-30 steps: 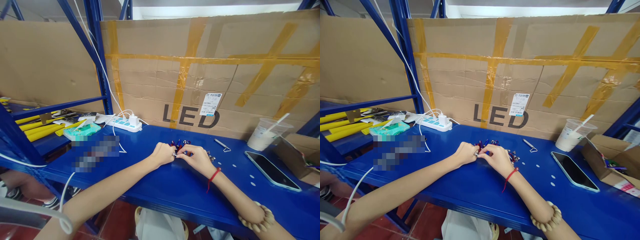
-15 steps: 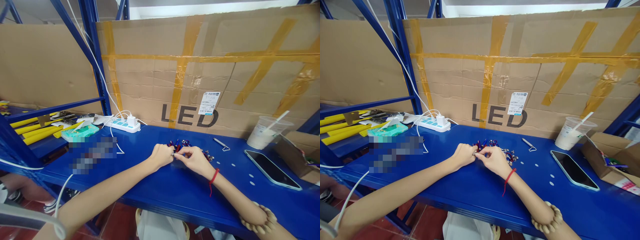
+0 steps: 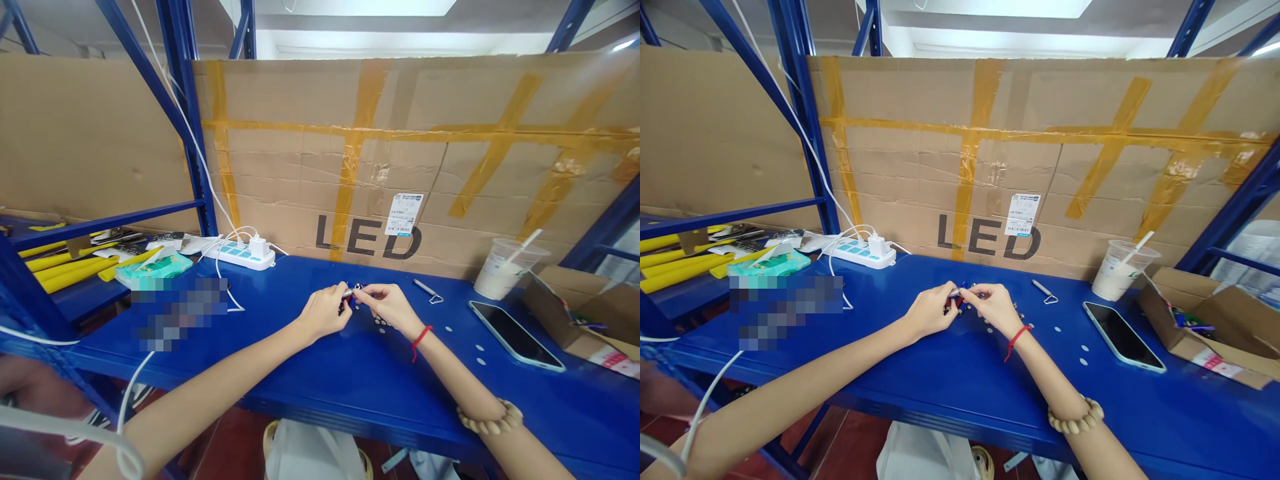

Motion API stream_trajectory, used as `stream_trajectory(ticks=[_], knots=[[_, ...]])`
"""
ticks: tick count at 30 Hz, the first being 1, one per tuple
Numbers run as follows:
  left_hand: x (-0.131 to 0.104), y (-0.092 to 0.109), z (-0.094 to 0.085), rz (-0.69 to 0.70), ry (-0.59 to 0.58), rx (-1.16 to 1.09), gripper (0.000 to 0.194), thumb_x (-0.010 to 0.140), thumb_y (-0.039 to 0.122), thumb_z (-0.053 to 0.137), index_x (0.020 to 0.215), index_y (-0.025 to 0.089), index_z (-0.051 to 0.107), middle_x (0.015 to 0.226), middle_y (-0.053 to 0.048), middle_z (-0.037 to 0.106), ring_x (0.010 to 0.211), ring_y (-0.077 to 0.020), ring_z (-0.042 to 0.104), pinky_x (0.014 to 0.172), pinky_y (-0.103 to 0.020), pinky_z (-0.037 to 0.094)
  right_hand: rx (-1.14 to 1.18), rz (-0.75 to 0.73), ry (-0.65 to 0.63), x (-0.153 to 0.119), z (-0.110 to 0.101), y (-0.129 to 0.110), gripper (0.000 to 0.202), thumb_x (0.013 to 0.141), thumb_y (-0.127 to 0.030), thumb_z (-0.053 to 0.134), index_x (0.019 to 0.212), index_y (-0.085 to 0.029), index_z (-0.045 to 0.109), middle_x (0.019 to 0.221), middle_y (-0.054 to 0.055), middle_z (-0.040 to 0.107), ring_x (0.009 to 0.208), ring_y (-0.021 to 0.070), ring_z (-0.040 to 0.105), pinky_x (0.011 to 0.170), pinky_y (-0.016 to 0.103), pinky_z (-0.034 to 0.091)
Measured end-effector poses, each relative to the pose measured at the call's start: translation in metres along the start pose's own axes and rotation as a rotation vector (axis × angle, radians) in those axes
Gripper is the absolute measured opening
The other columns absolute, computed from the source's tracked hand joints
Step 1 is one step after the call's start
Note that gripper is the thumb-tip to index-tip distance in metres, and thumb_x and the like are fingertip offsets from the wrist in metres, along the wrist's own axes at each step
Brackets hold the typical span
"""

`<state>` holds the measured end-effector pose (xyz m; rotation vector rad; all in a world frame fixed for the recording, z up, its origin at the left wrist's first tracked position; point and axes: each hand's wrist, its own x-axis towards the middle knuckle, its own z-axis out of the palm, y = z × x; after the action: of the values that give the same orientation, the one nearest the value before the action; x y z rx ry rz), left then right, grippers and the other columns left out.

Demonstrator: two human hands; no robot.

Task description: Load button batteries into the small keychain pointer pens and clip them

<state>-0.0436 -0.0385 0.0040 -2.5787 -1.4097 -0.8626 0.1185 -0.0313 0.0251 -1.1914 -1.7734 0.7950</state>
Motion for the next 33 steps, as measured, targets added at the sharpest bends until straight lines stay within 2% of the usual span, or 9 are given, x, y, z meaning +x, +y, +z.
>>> stream_trajectory(ticks=[4, 7, 11, 15, 19, 24, 27, 33], knots=[[0.002, -0.006, 0.003, 0.156, 0.111, 0.013, 0.024, 0.091, 0.026, 0.033, 0.107, 0.015, 0.047, 0.096, -0.007, 0.059, 0.086, -0.0190, 0.054, 0.076, -0.031, 0.041, -0.011, -0.018, 0.021, 0.002, -0.009, 0.003, 0.038, 0.064, -0.051, 0.064, 0.063, -0.013, 0.066, 0.054, 0.002, 0.058, 0.037, 0.0074, 0.041, 0.037, 0.022, 0.032], [0.003, -0.016, 0.005, 0.238, 0.074, 0.058, 0.029, 0.094, 0.022, 0.025, 0.107, 0.015, 0.050, 0.091, -0.006, 0.059, 0.082, -0.0176, 0.052, 0.073, -0.030, 0.039, -0.072, -0.048, 0.007, 0.001, -0.008, 0.011, 0.037, 0.065, -0.051, 0.063, 0.065, -0.014, 0.066, 0.049, 0.000, 0.054, 0.036, 0.0082, 0.041, 0.037, 0.022, 0.031], [0.003, -0.023, 0.006, 0.316, 0.050, 0.066, 0.028, 0.093, 0.021, 0.030, 0.105, 0.016, 0.054, 0.084, -0.004, 0.059, 0.077, -0.0164, 0.049, 0.070, -0.028, 0.036, -0.108, -0.132, -0.030, 0.000, -0.004, 0.020, 0.034, 0.067, -0.048, 0.063, 0.063, -0.015, 0.065, 0.055, 0.001, 0.055, 0.037, 0.0084, 0.044, 0.037, 0.023, 0.033], [0.003, -0.022, 0.003, 0.329, 0.086, 0.010, 0.027, 0.092, 0.016, 0.033, 0.105, 0.016, 0.057, 0.088, -0.005, 0.061, 0.078, -0.0161, 0.047, 0.070, -0.028, 0.034, -0.083, -0.166, -0.073, -0.002, -0.004, 0.020, 0.034, 0.071, -0.048, 0.061, 0.066, -0.015, 0.066, 0.059, 0.000, 0.053, 0.037, 0.0079, 0.045, 0.038, 0.023, 0.034], [0.005, -0.025, 0.000, 0.337, 0.083, -0.045, 0.028, 0.090, 0.012, 0.035, 0.105, 0.017, 0.058, 0.091, -0.005, 0.062, 0.079, -0.0157, 0.046, 0.070, -0.027, 0.033, -0.100, -0.202, -0.041, -0.002, -0.002, 0.019, 0.034, 0.072, -0.048, 0.061, 0.064, -0.015, 0.065, 0.059, 0.001, 0.054, 0.038, 0.0075, 0.043, 0.038, 0.022, 0.034], [0.008, -0.037, 0.002, 0.385, 0.044, -0.100, 0.029, 0.090, 0.013, 0.035, 0.103, 0.017, 0.060, 0.092, -0.005, 0.062, 0.080, -0.0145, 0.048, 0.073, -0.027, 0.033, -0.257, -0.304, 0.038, -0.002, 0.006, 0.020, 0.032, 0.074, -0.046, 0.060, 0.063, -0.017, 0.065, 0.059, 0.002, 0.059, 0.044, 0.0086, 0.044, 0.043, 0.023, 0.035], [0.008, -0.041, 0.004, 0.399, 0.005, -0.101, 0.031, 0.091, 0.013, 0.032, 0.104, 0.018, 0.060, 0.089, -0.005, 0.060, 0.080, -0.0145, 0.048, 0.073, -0.027, 0.033, -0.333, -0.340, 0.035, -0.002, 0.010, 0.018, 0.032, 0.077, -0.044, 0.058, 0.061, -0.017, 0.065, 0.059, 0.002, 0.060, 0.047, 0.0093, 0.046, 0.047, 0.023, 0.036], [0.006, -0.035, 0.001, 0.338, -0.019, -0.061, 0.033, 0.093, 0.018, 0.029, 0.115, 0.020, 0.053, 0.090, -0.005, 0.058, 0.081, -0.0157, 0.047, 0.072, -0.027, 0.033, -0.332, -0.255, 0.068, -0.005, 0.012, 0.010, 0.036, 0.077, -0.048, 0.056, 0.062, -0.017, 0.065, 0.059, 0.001, 0.063, 0.047, 0.0099, 0.047, 0.046, 0.022, 0.035]])
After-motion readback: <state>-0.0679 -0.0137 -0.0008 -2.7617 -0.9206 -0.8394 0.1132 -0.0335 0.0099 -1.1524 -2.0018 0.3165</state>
